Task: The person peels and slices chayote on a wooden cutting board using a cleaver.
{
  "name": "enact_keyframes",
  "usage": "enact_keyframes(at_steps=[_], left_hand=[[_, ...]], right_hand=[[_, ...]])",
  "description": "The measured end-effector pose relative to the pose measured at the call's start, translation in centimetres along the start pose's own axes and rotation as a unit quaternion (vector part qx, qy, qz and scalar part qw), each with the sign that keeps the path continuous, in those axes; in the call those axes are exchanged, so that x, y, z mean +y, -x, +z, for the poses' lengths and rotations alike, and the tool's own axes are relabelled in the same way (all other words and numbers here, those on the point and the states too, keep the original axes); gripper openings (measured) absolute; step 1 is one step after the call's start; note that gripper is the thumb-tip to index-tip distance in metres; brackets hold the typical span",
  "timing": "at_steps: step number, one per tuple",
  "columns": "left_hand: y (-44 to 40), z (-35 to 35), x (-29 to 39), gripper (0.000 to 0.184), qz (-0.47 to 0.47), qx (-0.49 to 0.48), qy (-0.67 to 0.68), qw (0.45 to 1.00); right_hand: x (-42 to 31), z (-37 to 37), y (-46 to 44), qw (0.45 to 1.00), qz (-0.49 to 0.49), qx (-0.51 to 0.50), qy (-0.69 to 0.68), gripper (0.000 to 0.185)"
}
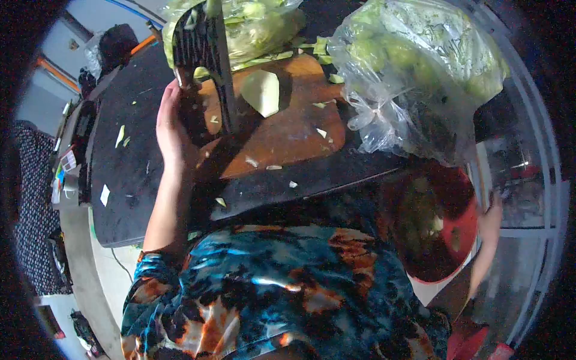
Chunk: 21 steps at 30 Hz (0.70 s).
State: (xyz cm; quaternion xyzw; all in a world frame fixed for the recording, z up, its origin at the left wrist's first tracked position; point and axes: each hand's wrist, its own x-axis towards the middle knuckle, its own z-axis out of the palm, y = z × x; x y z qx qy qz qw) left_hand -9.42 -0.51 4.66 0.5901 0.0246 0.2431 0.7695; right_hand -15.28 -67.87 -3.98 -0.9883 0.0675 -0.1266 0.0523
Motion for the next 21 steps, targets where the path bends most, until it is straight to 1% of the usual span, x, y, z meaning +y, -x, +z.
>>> enact_keyframes(at_steps=[1, 2, 3, 4, 5, 6, 7, 8, 9, 11, 12, 13, 15, 16, 17, 18, 19, 20, 21], left_hand=[[0.3, 0.9, 0.1, 0.027, 0.020, -0.016, 0.010, 1.000], [0.8, 2.2, 0.4, 0.026, 0.066, -0.026, -0.030, 0.997], [1.3, 3.7, 0.7, 0.026, 0.111, -0.037, -0.069, 0.991], [2.1, 5.1, 0.9, 0.024, 0.139, -0.059, -0.080, 0.985], [2.9, 6.6, 0.8, 0.022, 0.167, -0.080, -0.089, 0.979], [3.4, 7.7, 0.1, 0.024, 0.219, -0.098, -0.142, 0.960], [3.7, 8.7, -0.6, 0.025, 0.270, -0.114, -0.196, 0.936], [4.3, 9.7, -0.7, 0.028, 0.303, -0.139, -0.237, 0.912], [5.1, 10.3, -0.6, 0.030, 0.330, -0.165, -0.279, 0.887], [5.5, 10.2, -0.4, 0.041, 0.378, -0.262, -0.380, 0.802], [5.6, 10.2, 0.4, 0.040, 0.369, -0.271, -0.385, 0.801], [4.9, 9.6, 0.4, 0.043, 0.375, -0.259, -0.401, 0.795], [2.3, 7.6, 0.3, 0.048, 0.384, -0.235, -0.429, 0.783], [0.4, 6.3, -1.0, 0.054, 0.339, -0.166, -0.464, 0.801], [-1.8, 4.8, -2.8, 0.059, 0.291, -0.097, -0.495, 0.813], [-3.6, 3.2, -4.4, 0.063, 0.180, -0.095, -0.471, 0.858], [-4.8, 2.3, -5.4, 0.067, 0.068, -0.089, -0.439, 0.891], [-5.1, 2.4, -5.6, 0.067, 0.062, -0.126, -0.476, 0.868], [-5.2, 2.6, -5.8, 0.068, 0.056, -0.163, -0.511, 0.842]], right_hand=[[-7.8, -3.0, -2.1, 0.997, -0.006, 0.017, -0.075, 0.046], [-16.1, -5.0, -2.6, 0.977, 0.002, 0.043, -0.207, 0.035], [-22.3, -6.2, -2.6, 0.944, -0.037, 0.028, -0.326, 0.039], [-28.0, -7.0, -1.9, 0.891, -0.124, -0.042, -0.436, 0.043], [-32.9, -7.4, -1.1, 0.816, -0.210, -0.129, -0.523, 0.047], [-36.6, -7.3, -0.2, 0.732, -0.266, -0.210, -0.591, 0.051], [-39.1, -6.6, 0.7, 0.666, -0.267, -0.241, -0.654, 0.055], [-40.9, -5.7, 1.2, 0.614, -0.229, -0.239, -0.716, 0.058], [-42.7, -3.4, 1.6, 0.539, -0.156, -0.159, -0.812, 0.047], [-43.0, -2.8, 0.2, 0.577, -0.079, -0.105, -0.806, 0.038], [-42.1, -2.3, -0.7, 0.529, -0.080, -0.152, -0.831, 0.034], [-42.2, -2.2, -0.9, 0.553, -0.053, -0.125, -0.822, 0.030], [-41.1, -2.3, -1.7, 0.528, -0.089, -0.146, -0.832, 0.026], [-40.8, -2.9, -2.1, 0.567, -0.027, -0.130, -0.813, 0.026], [-40.2, -3.1, -2.7, 0.597, 0.008, -0.146, -0.789, 0.028], [-39.6, -3.3, -3.2, 0.617, 0.021, -0.170, -0.768, 0.028], [-39.0, -3.4, -3.8, 0.637, 0.031, -0.195, -0.745, 0.028], [-38.7, -3.1, -4.3, 0.653, -0.009, -0.198, -0.731, 0.023], [-38.9, -3.1, -4.5, 0.656, -0.020, -0.206, -0.726, 0.022]])
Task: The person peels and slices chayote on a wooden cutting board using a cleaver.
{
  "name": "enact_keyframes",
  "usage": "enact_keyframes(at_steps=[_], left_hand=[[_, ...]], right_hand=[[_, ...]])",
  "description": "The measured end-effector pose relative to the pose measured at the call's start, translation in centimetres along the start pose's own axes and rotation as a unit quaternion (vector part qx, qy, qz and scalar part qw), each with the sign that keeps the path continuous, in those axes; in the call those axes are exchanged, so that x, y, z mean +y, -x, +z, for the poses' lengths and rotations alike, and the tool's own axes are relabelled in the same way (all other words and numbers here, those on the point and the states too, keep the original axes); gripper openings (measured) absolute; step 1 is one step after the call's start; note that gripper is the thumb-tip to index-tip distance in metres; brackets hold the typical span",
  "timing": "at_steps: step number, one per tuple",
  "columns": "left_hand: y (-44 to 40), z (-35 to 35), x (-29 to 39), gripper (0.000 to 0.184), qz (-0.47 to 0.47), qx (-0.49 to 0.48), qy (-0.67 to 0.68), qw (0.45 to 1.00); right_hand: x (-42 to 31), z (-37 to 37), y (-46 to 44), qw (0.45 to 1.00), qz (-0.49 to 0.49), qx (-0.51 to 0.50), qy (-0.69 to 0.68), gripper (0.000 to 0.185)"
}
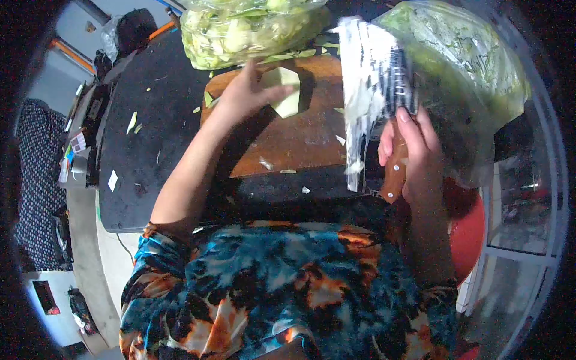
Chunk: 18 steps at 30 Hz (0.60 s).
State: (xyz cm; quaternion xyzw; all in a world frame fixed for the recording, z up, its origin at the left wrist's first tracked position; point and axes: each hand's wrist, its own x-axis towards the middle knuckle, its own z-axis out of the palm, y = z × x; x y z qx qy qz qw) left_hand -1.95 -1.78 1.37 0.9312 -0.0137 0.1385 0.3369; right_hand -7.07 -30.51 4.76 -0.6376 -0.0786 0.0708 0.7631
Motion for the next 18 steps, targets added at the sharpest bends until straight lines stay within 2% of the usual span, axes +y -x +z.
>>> enact_keyframes(at_steps=[1, 5, 7, 8, 10, 12, 16, 17, 18], left_hand=[[-0.1, 0.2, 0.0, 0.068, 0.009, -0.042, -0.040, 0.998], [0.0, 1.0, 0.3, 0.063, -0.003, -0.051, 0.146, 0.988], [0.6, 1.5, 0.0, 0.060, 0.007, -0.043, 0.201, 0.979], [1.0, 1.3, 0.4, 0.059, 0.012, -0.038, 0.229, 0.973], [2.0, 0.3, 1.3, 0.049, -0.045, -0.077, 0.370, 0.925], [2.7, -0.3, 1.8, 0.044, -0.089, -0.083, 0.522, 0.844], [3.9, -1.6, 1.5, 0.042, -0.142, -0.052, 0.651, 0.744], [3.7, -1.8, 1.1, 0.040, -0.180, -0.039, 0.651, 0.736], [3.5, -2.1, 0.5, 0.038, -0.168, -0.028, 0.642, 0.747]], right_hand=[[-0.2, 0.5, -0.1, 1.000, 0.001, -0.013, 0.006, 0.022], [-0.3, 1.7, -0.7, 0.998, 0.020, -0.045, 0.025, 0.023], [-0.4, 2.1, -1.0, 0.998, 0.030, -0.025, 0.042, 0.028], [-0.3, 2.0, -1.2, 0.998, 0.029, -0.047, 0.036, 0.029], [0.0, 1.7, -1.6, 0.995, 0.028, -0.089, 0.023, 0.030], [0.1, 2.4, -1.7, 0.994, 0.028, -0.106, 0.001, 0.029], [0.2, 3.5, -2.1, 0.993, 0.033, -0.112, -0.015, 0.027], [0.1, 3.8, -2.2, 0.992, 0.048, -0.107, -0.046, 0.026], [0.2, 3.7, -2.4, 0.991, 0.071, -0.101, -0.056, 0.025]])
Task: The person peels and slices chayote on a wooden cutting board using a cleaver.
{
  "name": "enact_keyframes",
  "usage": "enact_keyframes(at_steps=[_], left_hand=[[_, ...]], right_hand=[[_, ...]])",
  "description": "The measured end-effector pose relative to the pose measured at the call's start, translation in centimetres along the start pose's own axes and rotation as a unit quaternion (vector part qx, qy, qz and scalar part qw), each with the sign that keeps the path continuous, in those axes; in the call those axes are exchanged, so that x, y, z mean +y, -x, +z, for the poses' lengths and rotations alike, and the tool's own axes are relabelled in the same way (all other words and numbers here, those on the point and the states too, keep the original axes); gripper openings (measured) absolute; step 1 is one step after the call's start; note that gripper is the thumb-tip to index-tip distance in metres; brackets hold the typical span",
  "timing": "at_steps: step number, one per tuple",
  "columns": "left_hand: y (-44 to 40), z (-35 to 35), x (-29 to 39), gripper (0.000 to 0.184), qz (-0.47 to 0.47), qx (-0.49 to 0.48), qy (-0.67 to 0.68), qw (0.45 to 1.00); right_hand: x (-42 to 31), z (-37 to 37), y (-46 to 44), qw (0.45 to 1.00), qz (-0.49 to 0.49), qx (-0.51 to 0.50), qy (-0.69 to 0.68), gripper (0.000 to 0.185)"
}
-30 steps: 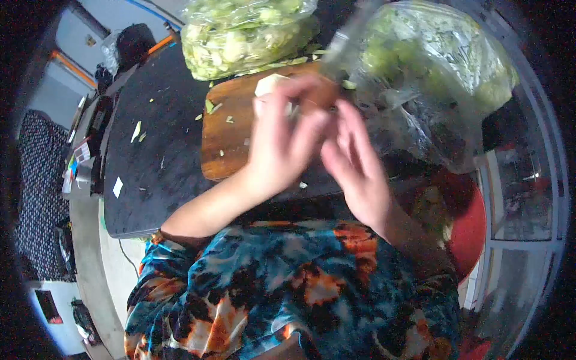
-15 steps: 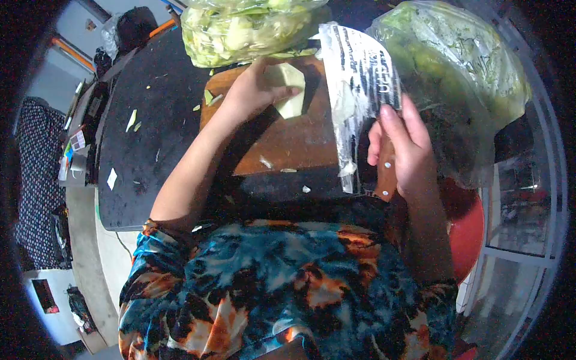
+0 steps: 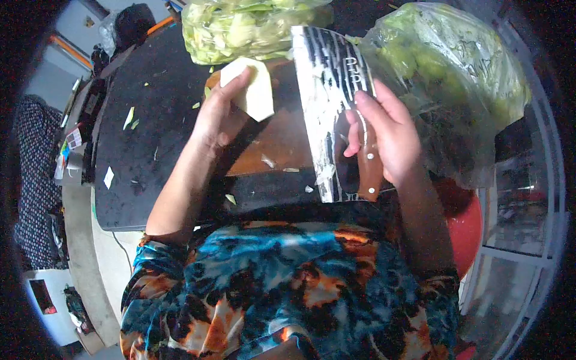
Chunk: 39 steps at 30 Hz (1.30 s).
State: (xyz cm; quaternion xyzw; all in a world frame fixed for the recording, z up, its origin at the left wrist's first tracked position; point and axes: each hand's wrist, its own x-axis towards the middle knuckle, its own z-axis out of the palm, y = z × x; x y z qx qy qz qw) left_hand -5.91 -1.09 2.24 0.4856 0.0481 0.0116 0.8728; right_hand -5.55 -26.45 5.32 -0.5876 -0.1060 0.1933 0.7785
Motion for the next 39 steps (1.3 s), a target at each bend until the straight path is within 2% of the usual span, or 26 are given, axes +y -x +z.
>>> enact_keyframes(at_steps=[3, 4, 8, 13, 16, 17, 26, 29, 35, 39], left_hand=[[-0.6, -1.6, 0.9, 0.038, -0.034, 0.056, 0.089, 0.994], [-0.8, -2.3, 1.2, 0.037, -0.041, 0.045, 0.102, 0.993], [-0.8, -2.1, 0.5, 0.033, 0.012, 0.064, 0.073, 0.995], [1.1, 0.3, 0.4, 0.031, 0.115, 0.045, -0.058, 0.991], [1.2, 0.3, 0.4, 0.037, 0.161, 0.012, -0.025, 0.987], [1.6, 0.6, 0.6, 0.053, 0.136, 0.038, -0.032, 0.989], [2.3, 1.1, 1.0, 0.053, 0.154, 0.023, -0.072, 0.985], [1.8, 1.1, 0.6, 0.047, 0.174, 0.059, -0.078, 0.980], [2.5, 1.4, 1.1, 0.046, 0.146, 0.028, -0.096, 0.984], [2.5, 1.8, 0.9, 0.045, 0.167, 0.012, -0.073, 0.983]], right_hand=[[0.1, -1.6, -0.7, 0.998, 0.053, 0.019, -0.015, 0.025], [0.1, -1.7, -0.8, 0.999, 0.047, 0.014, -0.008, 0.025], [-0.3, -0.7, -0.8, 0.999, 0.025, -0.006, 0.020, 0.027], [-0.8, 3.7, -0.3, 0.997, -0.022, -0.033, 0.070, 0.026], [-0.9, 4.3, 0.0, 0.993, -0.055, -0.054, 0.092, 0.027], [-0.9, 4.4, 0.2, 0.992, -0.057, -0.051, 0.098, 0.027], [-1.4, 5.1, 1.3, 0.986, -0.058, -0.021, 0.157, 0.028], [-1.5, 5.1, 1.4, 0.986, -0.056, -0.023, 0.155, 0.026], [-1.6, 5.1, 1.7, 0.987, -0.044, 0.007, 0.156, 0.024], [-1.8, 5.1, 1.9, 0.987, -0.035, 0.021, 0.152, 0.023]])
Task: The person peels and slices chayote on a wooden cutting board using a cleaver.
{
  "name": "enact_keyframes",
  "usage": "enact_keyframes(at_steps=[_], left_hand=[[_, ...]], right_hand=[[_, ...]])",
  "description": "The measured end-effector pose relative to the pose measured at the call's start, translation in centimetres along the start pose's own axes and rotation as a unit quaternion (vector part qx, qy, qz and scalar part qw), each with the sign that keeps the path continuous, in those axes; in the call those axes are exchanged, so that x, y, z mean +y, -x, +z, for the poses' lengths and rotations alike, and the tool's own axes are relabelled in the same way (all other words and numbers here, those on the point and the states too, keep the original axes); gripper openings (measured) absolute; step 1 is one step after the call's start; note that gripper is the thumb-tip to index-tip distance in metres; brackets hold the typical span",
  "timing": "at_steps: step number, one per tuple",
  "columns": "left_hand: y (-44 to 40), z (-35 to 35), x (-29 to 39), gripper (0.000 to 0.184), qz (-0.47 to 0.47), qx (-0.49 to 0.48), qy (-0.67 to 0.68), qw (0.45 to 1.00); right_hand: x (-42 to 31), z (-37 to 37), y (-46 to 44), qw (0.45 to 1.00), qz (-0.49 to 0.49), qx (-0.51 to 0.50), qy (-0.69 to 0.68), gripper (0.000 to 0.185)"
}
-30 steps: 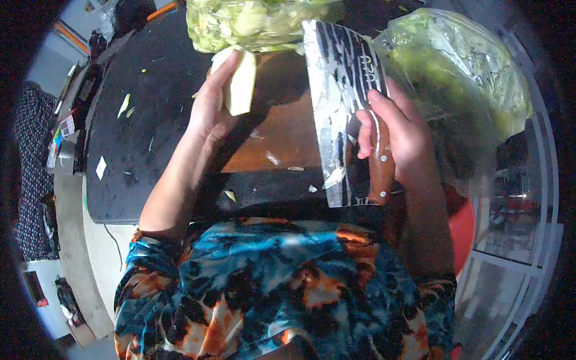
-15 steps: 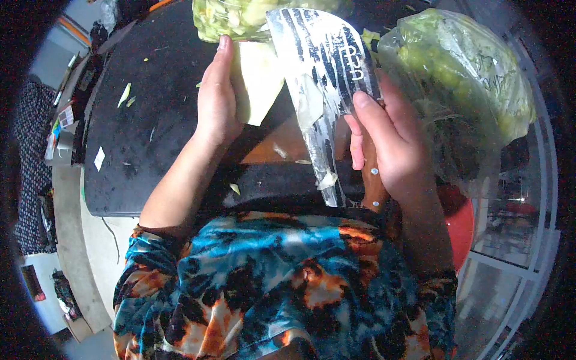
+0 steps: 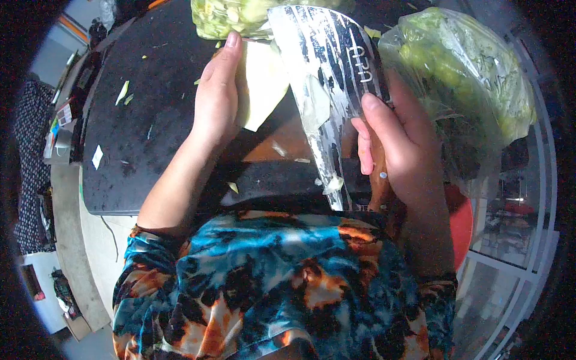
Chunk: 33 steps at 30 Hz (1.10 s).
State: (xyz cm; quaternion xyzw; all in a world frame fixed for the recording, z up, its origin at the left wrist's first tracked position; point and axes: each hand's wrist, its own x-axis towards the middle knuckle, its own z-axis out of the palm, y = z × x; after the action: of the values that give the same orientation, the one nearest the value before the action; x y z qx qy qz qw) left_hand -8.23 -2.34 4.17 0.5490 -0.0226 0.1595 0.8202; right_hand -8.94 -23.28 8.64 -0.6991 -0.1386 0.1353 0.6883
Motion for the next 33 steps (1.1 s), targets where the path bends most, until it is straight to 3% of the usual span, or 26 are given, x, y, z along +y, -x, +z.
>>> enact_keyframes(at_steps=[5, 14, 24, 27, 33], left_hand=[[0.4, 0.0, 0.3, 0.044, -0.034, -0.018, -0.023, 0.999], [0.9, 0.4, -0.4, 0.044, 0.044, -0.030, -0.119, 0.991], [1.0, 0.3, -0.4, 0.044, 0.030, -0.032, -0.136, 0.990], [1.3, 0.6, 0.0, 0.045, 0.021, -0.031, -0.136, 0.990], [1.0, 0.0, -0.2, 0.045, 0.003, -0.065, -0.170, 0.983]], right_hand=[[0.3, 0.2, 0.0, 1.000, -0.010, -0.012, -0.019, 0.024], [0.1, 0.7, 0.1, 0.999, -0.024, 0.018, 0.023, 0.028], [0.0, 0.5, 0.3, 1.000, -0.004, 0.023, 0.005, 0.032], [-0.2, 1.0, 0.4, 0.999, -0.004, 0.041, 0.031, 0.041], [-0.4, -0.1, 0.1, 0.999, 0.014, 0.003, 0.047, 0.040]])
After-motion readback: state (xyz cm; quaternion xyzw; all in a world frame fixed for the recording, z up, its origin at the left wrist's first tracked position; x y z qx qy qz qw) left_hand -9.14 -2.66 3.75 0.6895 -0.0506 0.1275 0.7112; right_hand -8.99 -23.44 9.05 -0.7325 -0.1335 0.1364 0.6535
